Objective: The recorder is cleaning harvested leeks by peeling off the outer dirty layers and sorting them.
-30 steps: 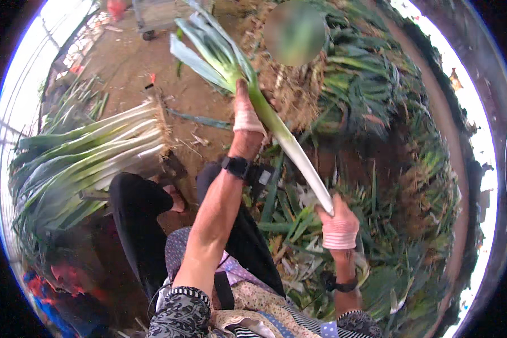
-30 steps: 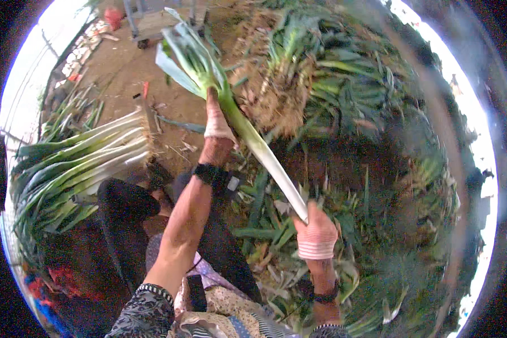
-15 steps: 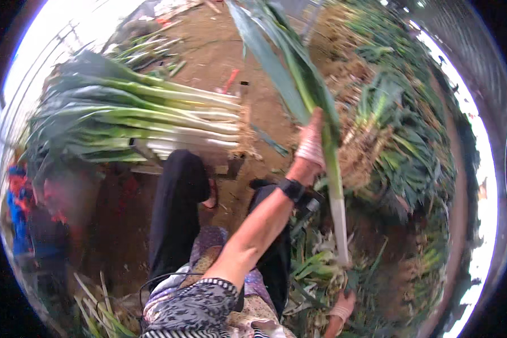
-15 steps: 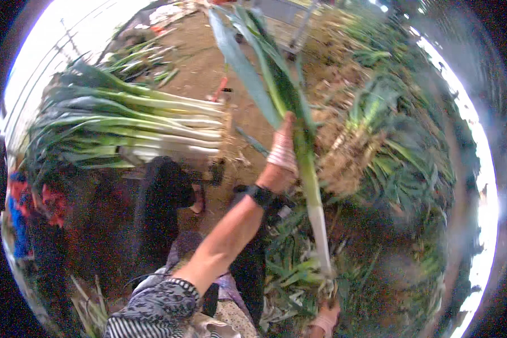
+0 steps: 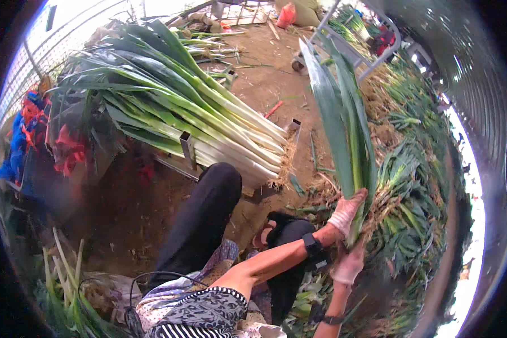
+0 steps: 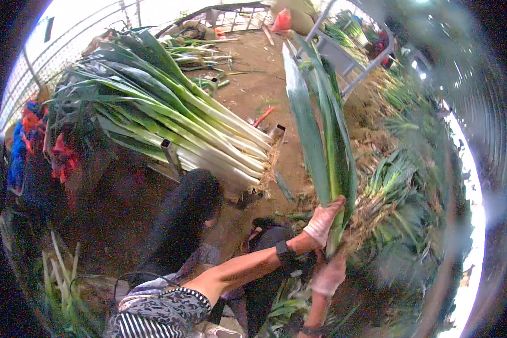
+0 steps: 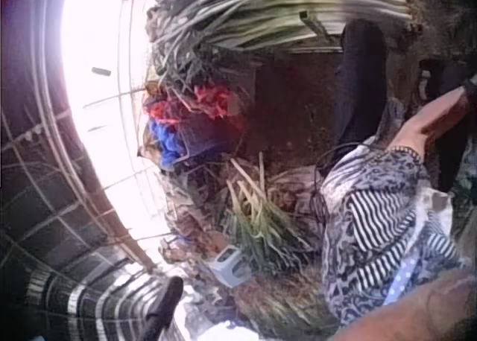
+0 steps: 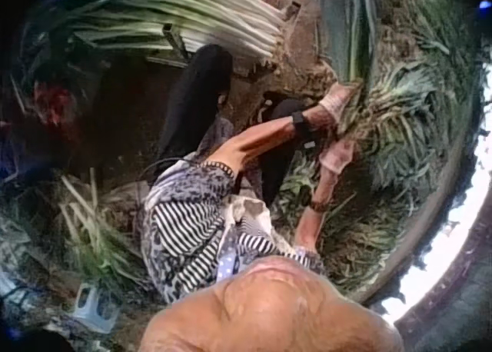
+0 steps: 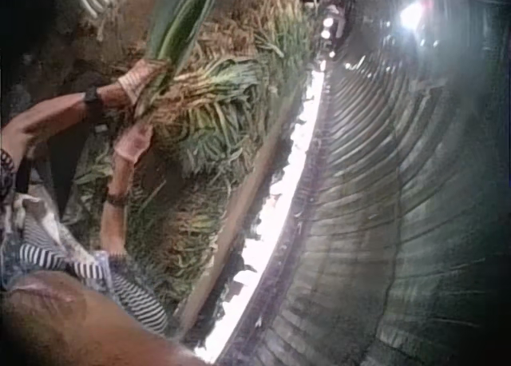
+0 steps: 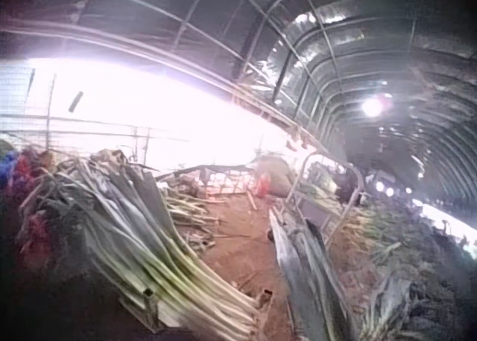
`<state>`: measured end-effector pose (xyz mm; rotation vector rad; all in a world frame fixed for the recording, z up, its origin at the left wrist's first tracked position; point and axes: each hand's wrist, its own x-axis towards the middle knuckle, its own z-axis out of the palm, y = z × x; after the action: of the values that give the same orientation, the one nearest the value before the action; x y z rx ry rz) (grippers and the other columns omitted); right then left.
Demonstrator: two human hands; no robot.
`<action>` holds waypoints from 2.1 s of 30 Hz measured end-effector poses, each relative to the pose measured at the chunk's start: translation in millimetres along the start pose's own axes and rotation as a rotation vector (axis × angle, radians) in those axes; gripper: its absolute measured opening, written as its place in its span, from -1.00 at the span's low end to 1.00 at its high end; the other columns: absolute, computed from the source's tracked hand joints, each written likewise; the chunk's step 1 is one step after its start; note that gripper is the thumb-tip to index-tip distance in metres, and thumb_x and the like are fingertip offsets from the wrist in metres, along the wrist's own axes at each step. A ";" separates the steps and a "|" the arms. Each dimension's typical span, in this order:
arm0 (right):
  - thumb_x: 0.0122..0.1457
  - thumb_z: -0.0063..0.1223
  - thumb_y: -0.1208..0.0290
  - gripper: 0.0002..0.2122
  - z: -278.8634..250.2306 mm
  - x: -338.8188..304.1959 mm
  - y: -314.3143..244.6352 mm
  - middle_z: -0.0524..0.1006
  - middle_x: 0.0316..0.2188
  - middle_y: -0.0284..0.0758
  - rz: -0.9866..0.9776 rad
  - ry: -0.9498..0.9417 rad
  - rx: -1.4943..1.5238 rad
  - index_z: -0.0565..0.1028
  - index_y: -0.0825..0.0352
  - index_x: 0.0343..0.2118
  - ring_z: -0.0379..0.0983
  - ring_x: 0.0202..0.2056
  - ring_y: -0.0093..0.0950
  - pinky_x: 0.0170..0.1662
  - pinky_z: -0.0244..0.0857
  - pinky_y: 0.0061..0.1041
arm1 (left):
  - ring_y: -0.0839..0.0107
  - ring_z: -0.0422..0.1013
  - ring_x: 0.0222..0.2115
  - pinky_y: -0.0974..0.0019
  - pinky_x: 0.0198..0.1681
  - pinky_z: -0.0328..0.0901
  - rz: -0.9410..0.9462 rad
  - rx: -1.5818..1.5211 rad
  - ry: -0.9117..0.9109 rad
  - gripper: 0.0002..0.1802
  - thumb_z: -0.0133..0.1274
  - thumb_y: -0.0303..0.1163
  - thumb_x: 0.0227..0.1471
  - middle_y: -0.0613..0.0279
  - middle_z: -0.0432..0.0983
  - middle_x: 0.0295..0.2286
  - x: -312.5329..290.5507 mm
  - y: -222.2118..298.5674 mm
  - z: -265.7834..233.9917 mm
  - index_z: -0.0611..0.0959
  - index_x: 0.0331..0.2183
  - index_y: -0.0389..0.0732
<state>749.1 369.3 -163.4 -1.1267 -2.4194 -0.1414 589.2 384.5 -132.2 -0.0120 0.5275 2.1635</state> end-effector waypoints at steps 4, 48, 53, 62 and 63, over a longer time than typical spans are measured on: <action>-0.16 0.22 0.27 -0.39 -0.3 -10.3 -2.2 0.45 -0.21 -0.10 0.400 -0.248 0.111 0.29 0.26 0.02 0.43 -0.26 -0.15 -0.21 0.30 -0.30 | 0.55 0.31 -0.52 0.40 -0.56 0.23 0.001 -0.039 -0.157 -0.60 0.04 0.00 -0.05 0.37 0.36 -0.49 16.9 84.2 15.0 0.44 -0.30 -0.10; -0.18 0.12 0.22 -0.66 243.4 190.5 -230.0 0.45 -0.34 -0.28 -0.582 -0.406 0.266 0.46 0.14 -0.26 0.38 -0.23 -0.30 -0.17 0.30 -0.34 | 0.25 0.36 -0.19 0.27 -0.08 0.20 0.858 2.234 0.390 -0.62 0.16 -0.23 -0.25 0.19 0.48 -0.26 65.5 455.5 -210.6 0.60 -0.25 -0.01; -0.34 0.18 -0.12 -0.41 182.4 205.6 -244.9 0.45 -0.26 -0.24 -0.424 -0.704 0.118 0.50 0.16 -0.23 0.36 -0.15 -0.30 -0.08 0.26 -0.37 | 0.56 0.34 -0.44 0.52 -0.31 0.28 1.430 0.667 0.610 -0.60 0.13 -0.56 -0.16 0.31 0.43 -0.41 48.0 435.3 -230.9 0.49 -0.17 -0.23; -0.47 0.33 0.15 -0.54 -16.3 160.2 -175.8 0.33 -0.44 -0.34 -0.550 0.067 0.030 0.48 0.21 -0.41 0.27 -0.30 -0.30 -0.16 0.17 -0.31 | 0.46 0.11 -0.86 0.43 -0.87 -0.09 0.479 0.002 0.502 -0.58 0.11 0.16 -0.19 0.40 0.36 -0.70 25.7 402.2 -151.3 0.54 -0.48 0.02; -0.45 0.34 0.19 -0.54 -20.7 151.7 -163.7 0.33 -0.44 -0.33 -0.590 0.181 0.045 0.48 0.22 -0.38 0.27 -0.30 -0.30 -0.18 0.18 -0.30 | 0.46 0.12 -0.86 0.42 -0.87 -0.10 0.570 0.174 0.347 -0.54 0.08 0.20 -0.19 0.39 0.37 -0.69 21.5 391.6 -146.9 0.54 -0.44 0.01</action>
<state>550.3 361.6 -60.2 -0.3331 -2.4982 -0.3557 247.5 142.5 -126.5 -0.1612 1.0150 2.6772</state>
